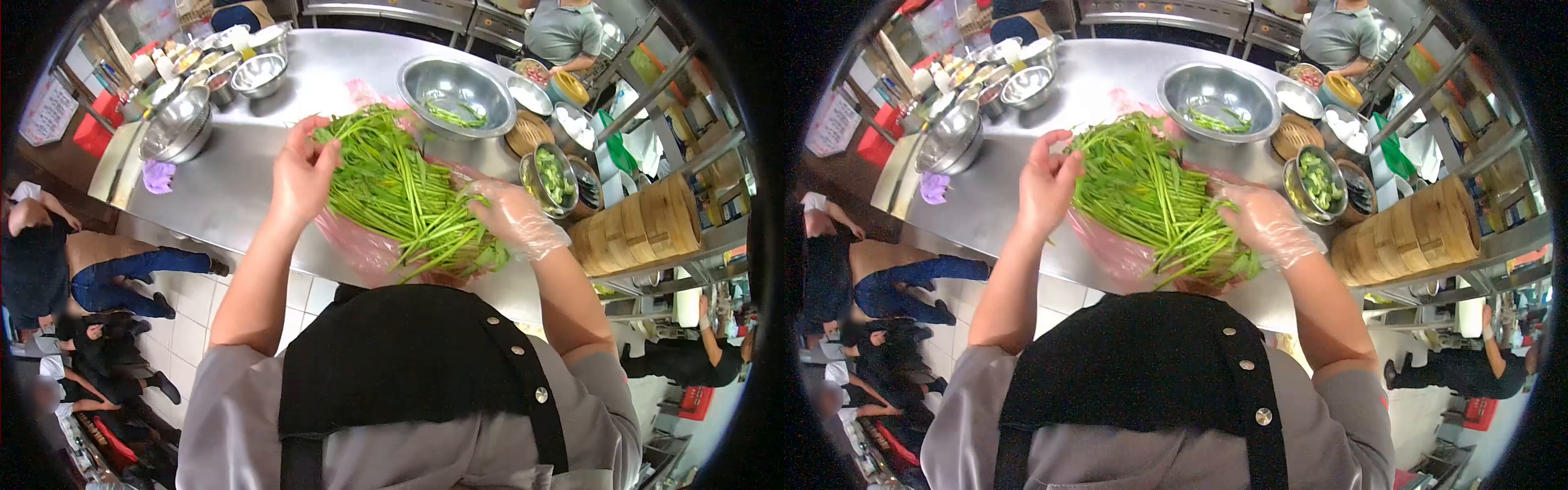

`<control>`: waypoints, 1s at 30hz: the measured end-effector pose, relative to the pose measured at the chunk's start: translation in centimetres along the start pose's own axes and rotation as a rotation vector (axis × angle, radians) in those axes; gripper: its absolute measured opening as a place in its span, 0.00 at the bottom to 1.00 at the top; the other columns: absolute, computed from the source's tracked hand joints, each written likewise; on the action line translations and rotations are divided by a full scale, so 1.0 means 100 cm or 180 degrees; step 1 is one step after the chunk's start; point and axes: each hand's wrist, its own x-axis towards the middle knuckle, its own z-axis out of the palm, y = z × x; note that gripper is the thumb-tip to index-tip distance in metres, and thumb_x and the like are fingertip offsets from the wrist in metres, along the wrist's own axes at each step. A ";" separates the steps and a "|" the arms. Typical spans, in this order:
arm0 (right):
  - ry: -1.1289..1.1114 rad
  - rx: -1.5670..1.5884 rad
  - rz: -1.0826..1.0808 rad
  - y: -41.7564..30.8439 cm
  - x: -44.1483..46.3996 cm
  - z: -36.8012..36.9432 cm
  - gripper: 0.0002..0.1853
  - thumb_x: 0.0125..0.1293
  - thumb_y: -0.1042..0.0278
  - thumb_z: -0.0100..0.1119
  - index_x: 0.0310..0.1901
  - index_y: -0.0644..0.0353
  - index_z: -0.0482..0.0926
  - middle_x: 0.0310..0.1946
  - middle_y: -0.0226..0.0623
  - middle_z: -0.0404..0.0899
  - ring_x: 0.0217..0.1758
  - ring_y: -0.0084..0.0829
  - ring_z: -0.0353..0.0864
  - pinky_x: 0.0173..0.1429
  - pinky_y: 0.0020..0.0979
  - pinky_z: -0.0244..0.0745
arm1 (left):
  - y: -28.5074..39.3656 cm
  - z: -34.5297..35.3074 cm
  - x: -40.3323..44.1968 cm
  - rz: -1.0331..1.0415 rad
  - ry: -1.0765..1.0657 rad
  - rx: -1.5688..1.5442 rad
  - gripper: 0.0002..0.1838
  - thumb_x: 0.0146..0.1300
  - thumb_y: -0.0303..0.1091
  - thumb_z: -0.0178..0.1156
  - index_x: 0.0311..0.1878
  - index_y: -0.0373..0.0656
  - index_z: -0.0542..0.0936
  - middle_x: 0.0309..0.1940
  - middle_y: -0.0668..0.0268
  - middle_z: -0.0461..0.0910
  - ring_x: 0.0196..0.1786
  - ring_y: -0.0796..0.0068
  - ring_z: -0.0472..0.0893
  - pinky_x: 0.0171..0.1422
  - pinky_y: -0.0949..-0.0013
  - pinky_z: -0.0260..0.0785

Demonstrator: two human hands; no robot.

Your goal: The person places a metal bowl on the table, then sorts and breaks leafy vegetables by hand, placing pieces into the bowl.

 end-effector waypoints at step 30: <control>0.0159 0.0996 -0.0618 -0.047 0.051 -0.030 0.14 0.71 0.56 0.61 0.51 0.53 0.86 0.42 0.50 0.87 0.47 0.53 0.86 0.54 0.45 0.80 | 0.020 -0.002 -0.035 -0.0849 -0.1118 -0.0391 0.16 0.78 0.42 0.58 0.38 0.39 0.81 0.19 0.81 0.65 0.21 0.89 0.60 0.26 0.78 0.52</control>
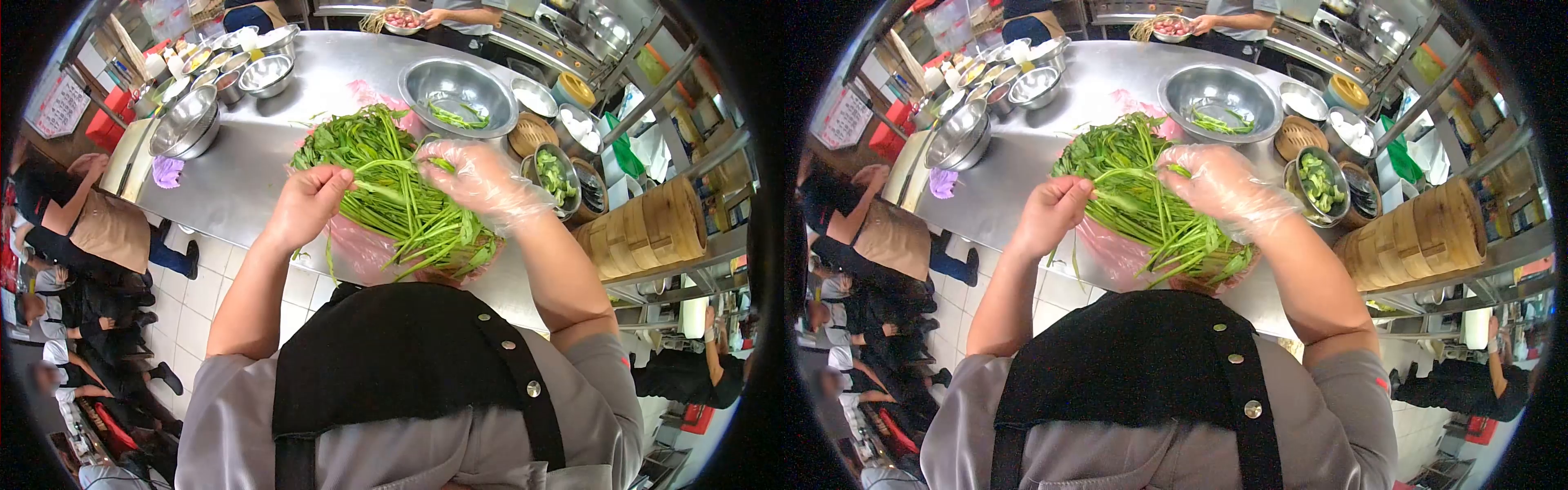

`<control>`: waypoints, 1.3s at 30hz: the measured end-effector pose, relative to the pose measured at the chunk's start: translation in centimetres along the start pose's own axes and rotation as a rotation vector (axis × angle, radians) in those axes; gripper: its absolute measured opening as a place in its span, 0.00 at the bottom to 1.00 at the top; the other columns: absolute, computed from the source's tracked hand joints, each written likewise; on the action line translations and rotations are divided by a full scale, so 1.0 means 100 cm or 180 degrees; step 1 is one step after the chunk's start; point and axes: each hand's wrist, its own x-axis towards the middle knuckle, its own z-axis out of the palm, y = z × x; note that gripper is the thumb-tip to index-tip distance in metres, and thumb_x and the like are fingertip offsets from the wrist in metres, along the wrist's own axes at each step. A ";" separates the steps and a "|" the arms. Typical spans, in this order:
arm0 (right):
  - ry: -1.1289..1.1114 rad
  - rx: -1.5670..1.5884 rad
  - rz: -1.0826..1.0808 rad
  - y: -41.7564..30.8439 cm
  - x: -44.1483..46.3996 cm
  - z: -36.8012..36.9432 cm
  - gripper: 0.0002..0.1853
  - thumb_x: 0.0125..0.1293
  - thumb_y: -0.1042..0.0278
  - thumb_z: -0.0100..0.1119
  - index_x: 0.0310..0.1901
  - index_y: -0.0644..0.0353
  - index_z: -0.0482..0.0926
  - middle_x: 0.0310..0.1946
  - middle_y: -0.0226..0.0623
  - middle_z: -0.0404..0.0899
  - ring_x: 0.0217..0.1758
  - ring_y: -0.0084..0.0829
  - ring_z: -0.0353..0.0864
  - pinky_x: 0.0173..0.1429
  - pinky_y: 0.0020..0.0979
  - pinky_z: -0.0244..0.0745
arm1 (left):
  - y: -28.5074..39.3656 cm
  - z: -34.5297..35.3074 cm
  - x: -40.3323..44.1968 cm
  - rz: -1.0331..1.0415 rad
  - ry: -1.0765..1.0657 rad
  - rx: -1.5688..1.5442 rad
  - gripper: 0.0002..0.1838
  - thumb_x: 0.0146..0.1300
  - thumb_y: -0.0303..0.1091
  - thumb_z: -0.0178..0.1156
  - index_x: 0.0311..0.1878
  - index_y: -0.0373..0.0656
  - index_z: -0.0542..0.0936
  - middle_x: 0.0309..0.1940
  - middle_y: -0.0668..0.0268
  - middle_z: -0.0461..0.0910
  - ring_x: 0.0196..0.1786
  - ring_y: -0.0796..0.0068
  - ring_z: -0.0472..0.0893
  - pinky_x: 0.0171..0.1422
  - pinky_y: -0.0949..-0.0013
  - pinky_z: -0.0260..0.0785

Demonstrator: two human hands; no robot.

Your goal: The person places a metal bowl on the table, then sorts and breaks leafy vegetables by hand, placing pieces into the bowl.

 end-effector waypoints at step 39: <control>-0.0796 0.0571 -0.0103 0.007 -0.001 0.027 0.13 0.73 0.59 0.59 0.46 0.61 0.84 0.38 0.47 0.86 0.42 0.41 0.85 0.52 0.39 0.78 | -0.008 0.010 -0.007 0.0158 -0.0750 0.0709 0.13 0.76 0.37 0.60 0.44 0.36 0.85 0.32 0.76 0.80 0.36 0.86 0.73 0.43 0.74 0.70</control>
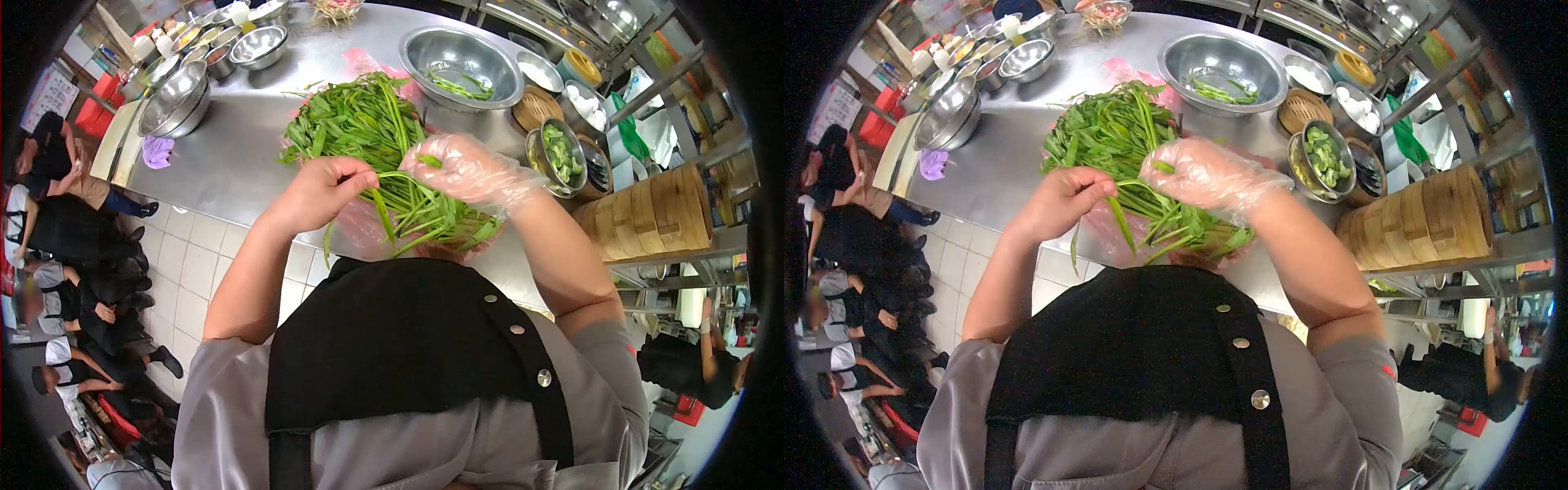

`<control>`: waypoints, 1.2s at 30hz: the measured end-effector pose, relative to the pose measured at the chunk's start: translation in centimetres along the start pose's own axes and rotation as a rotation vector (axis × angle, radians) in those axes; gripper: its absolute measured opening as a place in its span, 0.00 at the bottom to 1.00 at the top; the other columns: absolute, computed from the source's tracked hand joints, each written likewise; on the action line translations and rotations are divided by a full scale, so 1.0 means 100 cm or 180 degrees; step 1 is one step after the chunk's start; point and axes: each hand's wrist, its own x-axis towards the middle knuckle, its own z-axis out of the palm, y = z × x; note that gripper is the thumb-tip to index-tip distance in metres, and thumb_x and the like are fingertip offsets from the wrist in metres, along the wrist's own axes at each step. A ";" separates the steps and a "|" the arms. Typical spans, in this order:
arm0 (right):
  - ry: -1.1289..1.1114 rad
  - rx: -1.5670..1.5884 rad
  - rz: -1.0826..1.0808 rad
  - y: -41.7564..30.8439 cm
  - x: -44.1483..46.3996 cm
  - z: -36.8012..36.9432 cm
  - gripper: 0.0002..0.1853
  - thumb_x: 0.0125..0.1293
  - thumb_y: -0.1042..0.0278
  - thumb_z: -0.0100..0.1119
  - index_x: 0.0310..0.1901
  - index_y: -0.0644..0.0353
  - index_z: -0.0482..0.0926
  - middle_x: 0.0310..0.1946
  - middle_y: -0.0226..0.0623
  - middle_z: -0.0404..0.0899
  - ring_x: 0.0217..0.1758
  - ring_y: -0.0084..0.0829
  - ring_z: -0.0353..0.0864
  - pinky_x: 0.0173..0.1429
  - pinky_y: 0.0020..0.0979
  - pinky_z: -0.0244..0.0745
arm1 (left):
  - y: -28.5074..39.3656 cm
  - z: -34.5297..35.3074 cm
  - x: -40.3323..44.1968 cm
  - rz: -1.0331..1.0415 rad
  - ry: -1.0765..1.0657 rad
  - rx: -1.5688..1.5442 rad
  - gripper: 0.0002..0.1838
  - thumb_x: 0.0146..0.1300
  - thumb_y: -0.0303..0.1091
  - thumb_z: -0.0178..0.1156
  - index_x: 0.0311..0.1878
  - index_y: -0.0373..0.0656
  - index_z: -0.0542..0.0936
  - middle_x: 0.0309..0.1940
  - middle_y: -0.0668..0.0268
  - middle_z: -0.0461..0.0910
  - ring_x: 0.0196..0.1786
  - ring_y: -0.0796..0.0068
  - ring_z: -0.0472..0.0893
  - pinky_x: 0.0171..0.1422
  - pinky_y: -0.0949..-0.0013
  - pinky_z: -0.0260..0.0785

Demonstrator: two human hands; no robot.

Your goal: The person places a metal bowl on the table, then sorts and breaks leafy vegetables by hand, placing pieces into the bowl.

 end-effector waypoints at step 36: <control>0.0799 -0.2246 0.1263 0.092 0.110 -0.175 0.28 0.74 0.45 0.53 0.58 0.63 0.82 0.55 0.51 0.84 0.59 0.48 0.83 0.64 0.45 0.75 | -0.023 0.000 -0.022 -0.0686 0.0798 -0.0158 0.11 0.76 0.33 0.58 0.47 0.33 0.83 0.32 0.69 0.81 0.35 0.79 0.75 0.42 0.71 0.70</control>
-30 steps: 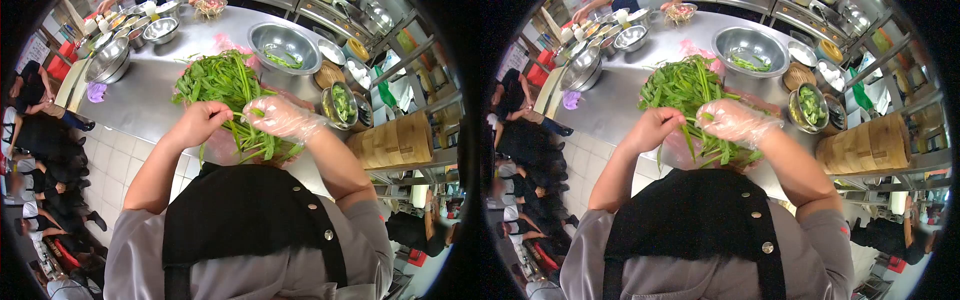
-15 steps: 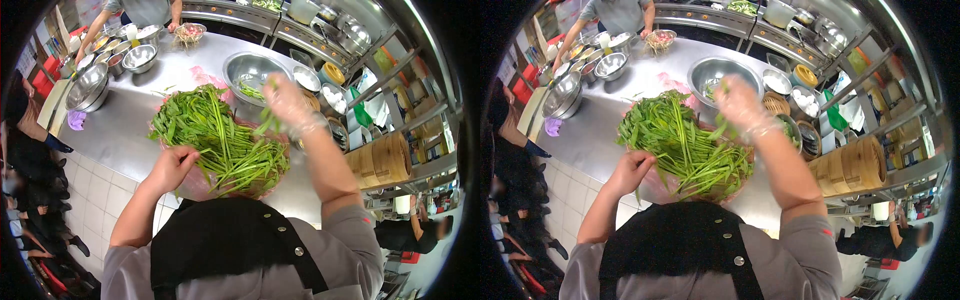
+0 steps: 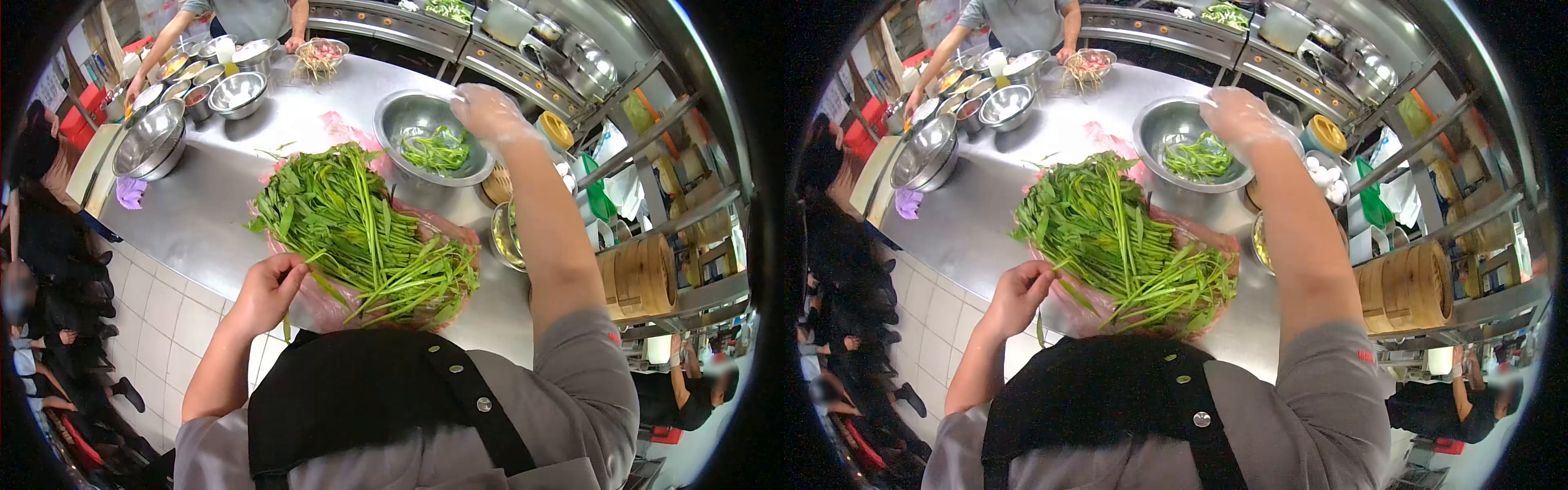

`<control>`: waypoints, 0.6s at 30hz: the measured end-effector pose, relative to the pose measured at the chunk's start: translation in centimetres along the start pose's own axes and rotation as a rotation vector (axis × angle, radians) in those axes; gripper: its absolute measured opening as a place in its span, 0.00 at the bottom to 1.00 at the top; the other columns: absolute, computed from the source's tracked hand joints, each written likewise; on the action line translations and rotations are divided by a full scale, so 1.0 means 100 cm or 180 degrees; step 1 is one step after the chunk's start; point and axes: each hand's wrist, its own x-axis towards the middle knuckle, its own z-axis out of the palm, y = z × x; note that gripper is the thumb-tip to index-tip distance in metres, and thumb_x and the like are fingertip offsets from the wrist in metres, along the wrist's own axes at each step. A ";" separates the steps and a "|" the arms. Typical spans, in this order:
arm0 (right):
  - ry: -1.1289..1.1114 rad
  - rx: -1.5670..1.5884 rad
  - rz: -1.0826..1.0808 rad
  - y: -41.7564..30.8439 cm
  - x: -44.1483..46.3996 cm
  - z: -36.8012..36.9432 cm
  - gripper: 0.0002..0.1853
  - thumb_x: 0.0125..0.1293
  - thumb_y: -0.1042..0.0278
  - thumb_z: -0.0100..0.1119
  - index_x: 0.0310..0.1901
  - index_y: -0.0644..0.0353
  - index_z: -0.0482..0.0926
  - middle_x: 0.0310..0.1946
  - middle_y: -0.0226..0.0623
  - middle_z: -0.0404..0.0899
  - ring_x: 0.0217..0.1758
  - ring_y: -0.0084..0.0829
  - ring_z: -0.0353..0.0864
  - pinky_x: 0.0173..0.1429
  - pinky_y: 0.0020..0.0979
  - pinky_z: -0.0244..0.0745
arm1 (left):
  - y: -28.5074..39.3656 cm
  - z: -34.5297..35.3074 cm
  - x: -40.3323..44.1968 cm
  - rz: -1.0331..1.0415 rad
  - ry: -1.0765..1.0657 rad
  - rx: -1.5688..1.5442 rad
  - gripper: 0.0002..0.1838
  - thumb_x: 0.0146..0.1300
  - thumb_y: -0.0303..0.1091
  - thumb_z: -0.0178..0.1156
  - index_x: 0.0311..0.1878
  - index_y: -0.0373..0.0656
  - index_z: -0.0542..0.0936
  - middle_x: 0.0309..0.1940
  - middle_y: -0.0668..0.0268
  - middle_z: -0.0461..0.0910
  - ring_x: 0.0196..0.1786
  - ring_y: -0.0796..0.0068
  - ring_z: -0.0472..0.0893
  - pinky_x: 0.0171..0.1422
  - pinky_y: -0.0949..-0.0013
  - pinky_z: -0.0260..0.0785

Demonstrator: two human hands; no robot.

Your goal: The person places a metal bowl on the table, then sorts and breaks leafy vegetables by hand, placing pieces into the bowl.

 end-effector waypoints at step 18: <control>0.0423 0.2269 0.0614 -0.029 -0.290 0.042 0.10 0.75 0.66 0.60 0.41 0.66 0.82 0.26 0.44 0.78 0.29 0.33 0.76 0.37 0.37 0.73 | 0.052 0.023 0.033 0.1028 0.0657 0.0178 0.18 0.75 0.41 0.61 0.55 0.36 0.84 0.47 0.60 0.87 0.50 0.71 0.84 0.59 0.68 0.74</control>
